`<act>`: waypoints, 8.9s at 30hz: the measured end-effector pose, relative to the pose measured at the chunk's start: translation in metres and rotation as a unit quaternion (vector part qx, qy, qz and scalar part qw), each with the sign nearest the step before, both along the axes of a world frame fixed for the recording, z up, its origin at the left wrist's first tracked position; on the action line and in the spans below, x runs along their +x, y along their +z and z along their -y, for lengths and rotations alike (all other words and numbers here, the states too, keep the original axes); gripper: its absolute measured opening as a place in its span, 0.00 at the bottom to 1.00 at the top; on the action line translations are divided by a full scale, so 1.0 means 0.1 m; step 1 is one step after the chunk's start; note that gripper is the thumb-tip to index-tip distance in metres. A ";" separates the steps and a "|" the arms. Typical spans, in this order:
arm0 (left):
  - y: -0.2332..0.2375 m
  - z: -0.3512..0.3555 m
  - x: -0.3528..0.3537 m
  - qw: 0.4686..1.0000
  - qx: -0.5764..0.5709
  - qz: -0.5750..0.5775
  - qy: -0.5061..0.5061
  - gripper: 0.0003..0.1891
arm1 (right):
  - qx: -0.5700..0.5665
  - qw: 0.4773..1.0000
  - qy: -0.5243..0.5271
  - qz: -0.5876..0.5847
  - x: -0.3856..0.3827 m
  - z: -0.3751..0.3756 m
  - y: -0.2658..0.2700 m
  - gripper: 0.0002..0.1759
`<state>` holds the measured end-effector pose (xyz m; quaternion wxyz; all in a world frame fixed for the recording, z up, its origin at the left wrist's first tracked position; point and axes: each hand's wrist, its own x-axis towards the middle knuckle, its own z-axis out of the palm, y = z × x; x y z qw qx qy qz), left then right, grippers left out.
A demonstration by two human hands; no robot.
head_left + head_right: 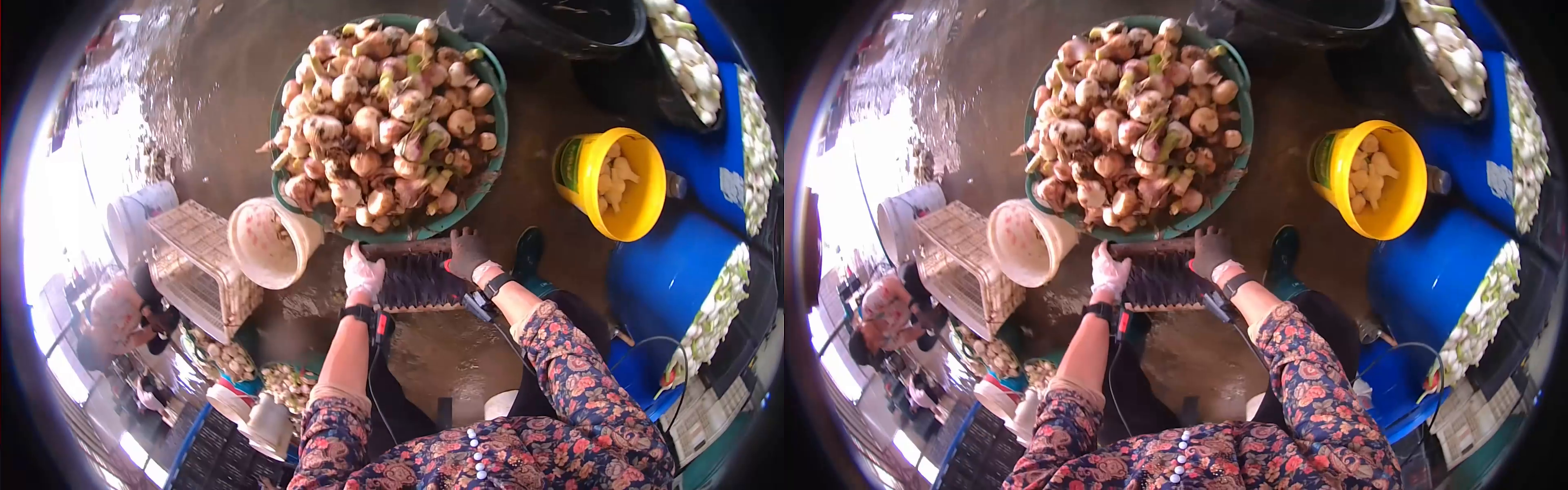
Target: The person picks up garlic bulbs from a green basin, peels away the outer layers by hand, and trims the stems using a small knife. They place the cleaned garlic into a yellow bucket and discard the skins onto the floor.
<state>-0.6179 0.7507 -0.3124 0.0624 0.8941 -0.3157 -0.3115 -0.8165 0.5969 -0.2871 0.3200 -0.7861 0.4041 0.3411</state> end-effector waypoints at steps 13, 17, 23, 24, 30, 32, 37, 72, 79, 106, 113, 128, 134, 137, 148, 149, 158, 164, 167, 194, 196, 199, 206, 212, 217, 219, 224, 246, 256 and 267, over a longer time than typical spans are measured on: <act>0.06 -0.71 -0.63 0.898 0.344 -0.259 -0.084 0.44 | 0.171 0.972 0.061 -0.151 -0.95 -1.04 -0.40 0.30; 0.07 -0.17 -0.66 0.987 0.031 -0.148 -0.061 0.33 | 0.259 0.947 0.146 -0.121 -0.98 -0.78 -0.46 0.23; -0.18 1.13 -0.80 0.975 -0.205 -0.078 0.034 0.24 | 0.170 0.944 0.282 0.018 -0.23 0.38 -0.11 0.18; -0.36 1.18 -0.86 0.971 -0.239 -0.017 0.001 0.21 | 0.119 0.899 0.413 0.084 -0.21 0.50 -0.03 0.17; -0.33 1.18 -0.84 0.955 -0.258 -0.133 0.064 0.14 | 0.068 0.984 -0.064 0.151 -0.22 0.95 0.20 0.29; 0.15 1.08 -0.80 0.908 -0.354 -0.212 0.068 0.12 | 0.179 0.938 -0.245 0.170 -0.10 0.89 0.38 0.31; 0.53 0.83 -0.58 0.876 -0.429 -0.218 -0.027 0.24 | 0.426 0.766 -0.242 0.415 -0.08 0.48 0.52 0.30; 1.37 0.06 -1.34 0.801 -0.490 -0.346 -0.001 0.49 | 0.395 0.555 -0.139 0.719 -0.70 -0.64 1.18 0.31; 1.89 0.05 -1.37 0.866 -0.353 0.061 -0.350 0.28 | 0.145 0.759 -0.021 0.634 -0.70 -0.30 0.58 0.18; 1.20 0.18 -1.37 0.912 -0.375 -0.148 -0.072 0.12 | 0.141 0.778 -0.087 0.606 -0.77 -0.25 0.33 0.26; 0.83 0.22 -0.96 0.685 -0.411 -0.573 0.185 0.16 | 0.321 0.647 -0.218 0.656 -0.71 -0.39 0.68 0.26; 0.82 0.10 -0.98 0.618 -0.483 -0.599 0.158 0.19 | 0.304 0.642 -0.462 0.531 -0.66 -0.56 0.34 0.09; 1.08 -0.16 -1.03 0.618 -0.528 -0.577 0.075 0.14 | 0.525 0.345 -0.611 0.481 -0.87 -0.20 -0.08 0.13; 1.33 -0.31 -0.89 0.505 -0.581 -0.638 0.025 0.13 | 0.588 0.299 -0.577 0.482 -1.01 -0.14 -0.11 0.13; 1.26 0.14 -1.08 0.945 -0.131 0.006 -0.300 0.22 | 0.313 0.532 -0.599 0.510 -1.03 -0.15 0.48 0.14; 1.01 0.28 -0.93 0.951 -0.152 -0.101 -0.248 0.22 | 0.249 0.589 -0.568 0.518 -1.04 -0.11 0.51 0.13; 0.49 1.03 -0.48 0.946 -0.274 0.080 -0.154 0.19 | 0.346 0.392 -0.436 0.732 -1.02 1.35 1.52 0.30; 0.32 1.35 -0.54 0.946 -0.304 0.095 -0.059 0.34 | 0.134 0.621 -0.446 0.630 -0.89 0.92 1.38 0.18; -0.06 1.64 -0.46 0.930 -0.355 0.095 0.011 0.30 | 0.276 0.623 -0.535 0.498 -0.89 0.41 0.74 0.13; 0.07 1.77 -0.24 0.972 -0.222 0.049 -0.055 0.32 | -0.347 0.925 -0.054 0.145 -0.55 5.58 1.81 0.23; 0.05 1.80 -0.22 0.972 -0.226 0.033 -0.045 0.31 | -0.362 0.932 -0.026 -0.006 -0.42 5.36 1.94 0.21; 0.09 1.78 -0.26 0.967 -0.250 0.006 -0.038 0.30 | -0.356 0.929 0.070 0.072 -0.65 5.68 1.68 0.16; 0.10 1.78 -0.21 0.967 -0.245 -0.069 0.000 0.28 | -0.067 0.772 0.191 0.602 -1.05 3.72 2.28 0.24; 0.25 1.39 -0.39 0.910 -0.327 -0.245 0.065 0.23 | -0.214 0.910 0.144 0.324 -0.93 1.40 1.11 0.20; 0.77 0.90 -0.76 0.836 -0.331 -0.425 0.104 0.20 | 0.135 0.823 -0.351 0.425 -0.65 0.37 0.93 0.23; 0.81 0.73 -0.91 0.811 -0.376 -0.441 0.084 0.25 | 0.103 0.790 -0.376 0.473 -0.50 0.09 0.83 0.23; 0.75 0.40 -1.06 0.896 -0.405 -0.161 -0.078 0.35 | 0.077 0.759 -0.402 0.505 -0.44 -0.22 0.67 0.21; 0.65 0.12 -0.95 0.918 -0.288 -0.251 -0.107 0.13 | 0.267 0.729 -0.369 0.510 -0.45 -0.29 0.15 0.19; 0.72 0.04 -0.86 0.636 -0.392 -0.608 0.270 0.13 | 0.267 0.696 -0.192 0.638 -0.47 -0.29 0.38 0.32; 0.60 -0.13 -0.86 0.673 -0.477 -0.525 0.212 0.13 | 0.225 0.654 -0.421 0.587 -0.34 -0.49 0.28 0.13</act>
